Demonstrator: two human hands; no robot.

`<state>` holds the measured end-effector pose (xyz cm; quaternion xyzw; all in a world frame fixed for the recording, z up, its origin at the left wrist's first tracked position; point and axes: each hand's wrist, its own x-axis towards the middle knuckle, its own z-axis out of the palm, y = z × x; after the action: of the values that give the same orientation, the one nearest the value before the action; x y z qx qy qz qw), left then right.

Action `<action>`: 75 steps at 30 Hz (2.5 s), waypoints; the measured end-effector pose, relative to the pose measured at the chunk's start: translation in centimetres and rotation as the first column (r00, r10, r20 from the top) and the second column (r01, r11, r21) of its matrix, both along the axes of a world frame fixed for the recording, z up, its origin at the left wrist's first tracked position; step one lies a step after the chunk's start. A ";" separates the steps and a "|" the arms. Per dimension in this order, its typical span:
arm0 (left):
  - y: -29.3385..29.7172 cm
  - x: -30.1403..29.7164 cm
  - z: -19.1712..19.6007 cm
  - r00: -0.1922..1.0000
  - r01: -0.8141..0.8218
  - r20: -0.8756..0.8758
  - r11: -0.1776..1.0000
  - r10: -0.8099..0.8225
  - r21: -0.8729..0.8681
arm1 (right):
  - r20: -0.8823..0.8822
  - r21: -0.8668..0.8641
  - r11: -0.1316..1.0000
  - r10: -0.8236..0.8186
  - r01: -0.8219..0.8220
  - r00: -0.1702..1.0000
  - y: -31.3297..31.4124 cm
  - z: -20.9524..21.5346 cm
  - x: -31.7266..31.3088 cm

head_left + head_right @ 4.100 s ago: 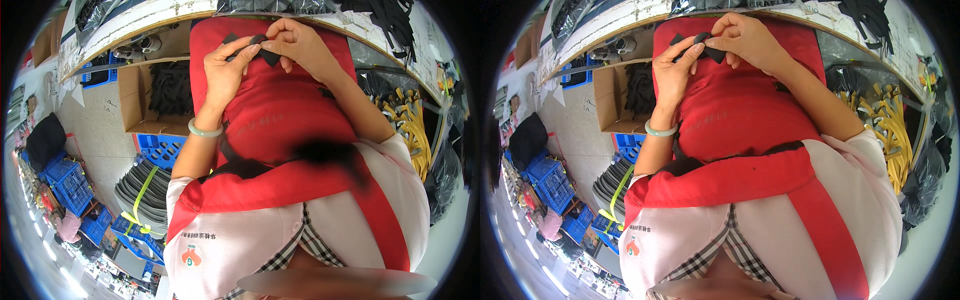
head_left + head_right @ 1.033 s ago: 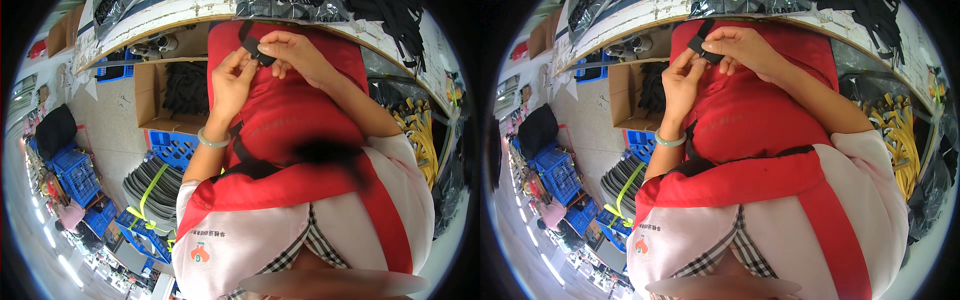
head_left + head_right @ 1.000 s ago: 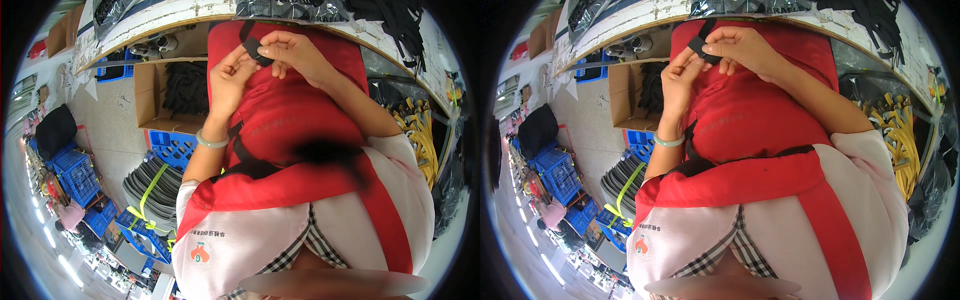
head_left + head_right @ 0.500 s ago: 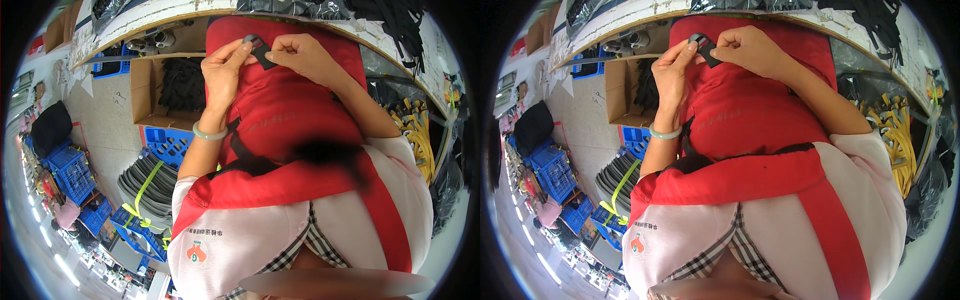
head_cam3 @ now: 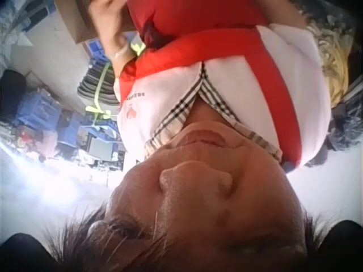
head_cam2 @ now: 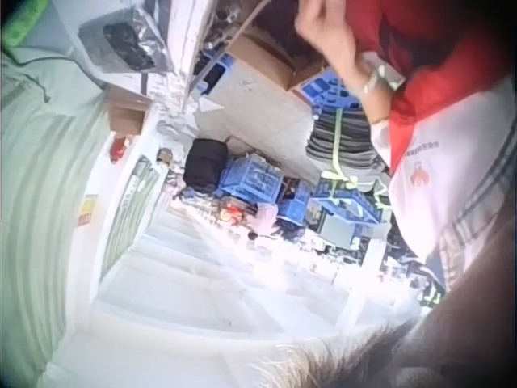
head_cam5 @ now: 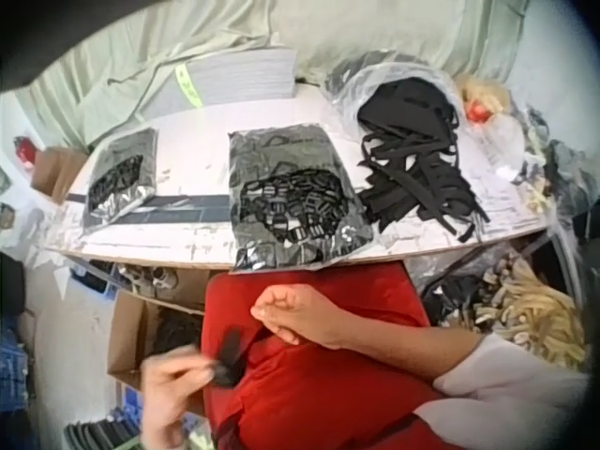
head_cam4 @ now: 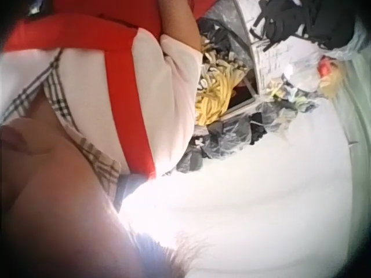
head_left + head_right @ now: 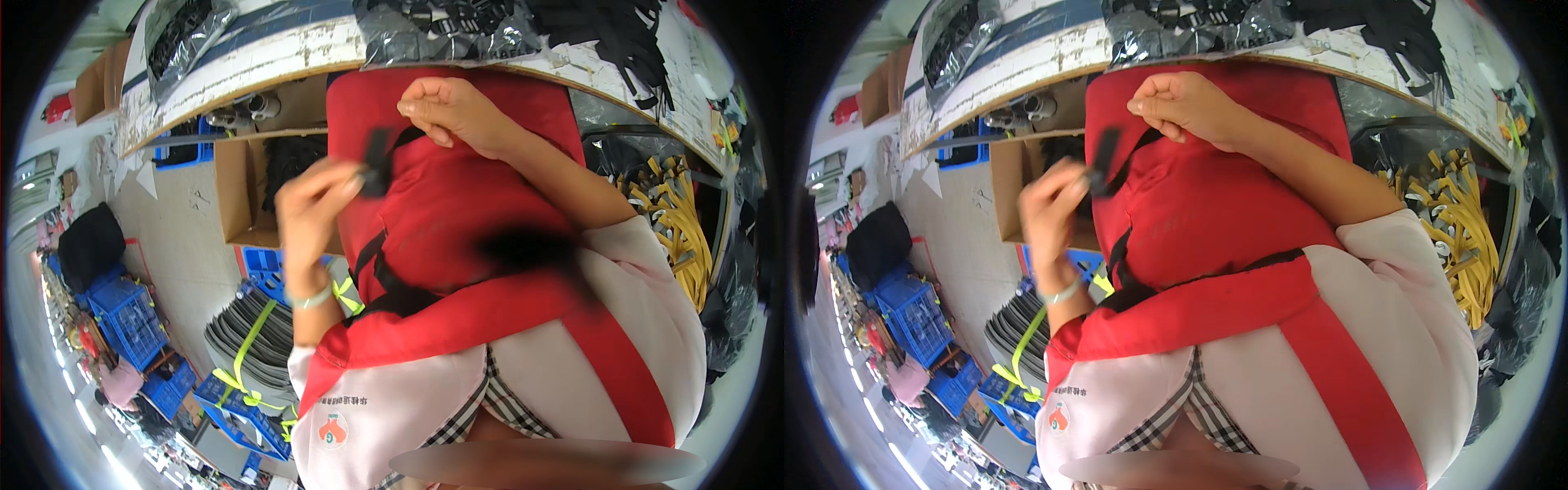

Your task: Assembling black webbing straps by threading them through plastic buckles at a workstation.

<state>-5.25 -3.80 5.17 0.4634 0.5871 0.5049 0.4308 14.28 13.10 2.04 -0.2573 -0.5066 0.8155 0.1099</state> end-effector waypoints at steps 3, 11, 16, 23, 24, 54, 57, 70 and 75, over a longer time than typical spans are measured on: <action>-5.4 -4.2 5.6 0.951 -0.262 -0.205 0.955 0.231 -0.138 | 0.023 0.277 0.942 -0.204 0.190 0.979 1.0 -0.7 0.3; 3.7 -1.5 3.5 0.948 -0.226 -0.232 0.974 0.217 -0.016 | 0.201 0.321 0.905 0.223 -0.279 0.954 -0.2 -4.4 1.6; 20.2 4.1 0.0 0.880 0.216 -0.455 0.969 -0.140 0.119 | 0.216 0.413 0.870 0.194 -0.269 0.957 0.4 -3.8 2.0; 33.6 5.5 -6.2 0.603 0.175 -0.794 0.958 0.076 0.225 | 0.195 0.435 0.883 0.099 -0.177 0.976 2.4 -5.3 3.7; 34.9 5.3 -6.5 0.516 0.167 -0.849 0.958 0.118 0.234 | 0.220 0.393 0.904 0.084 -0.167 0.972 2.7 -5.2 3.8; 32.8 3.0 -1.6 0.690 0.087 0.717 0.972 0.098 -0.217 | 0.318 0.402 0.880 0.125 -0.253 0.940 3.3 -7.4 2.9; 31.5 5.2 -1.5 0.453 0.030 0.845 0.943 0.284 -0.332 | 0.330 0.392 0.886 0.115 -0.247 0.937 3.1 -7.9 3.1; 24.0 8.4 -2.0 0.617 -0.141 0.767 0.984 0.174 -0.110 | -0.008 0.413 0.809 -0.457 0.419 0.890 4.7 1.7 3.4; 21.7 10.2 -2.9 0.493 -0.166 0.841 0.973 0.224 -0.162 | -0.006 0.403 0.797 -0.489 0.449 0.872 4.2 -0.3 3.1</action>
<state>4.94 17.90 2.30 0.0735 0.3629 0.6945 0.6169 17.35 17.33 1.73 -0.3873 -0.5842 0.6309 0.3325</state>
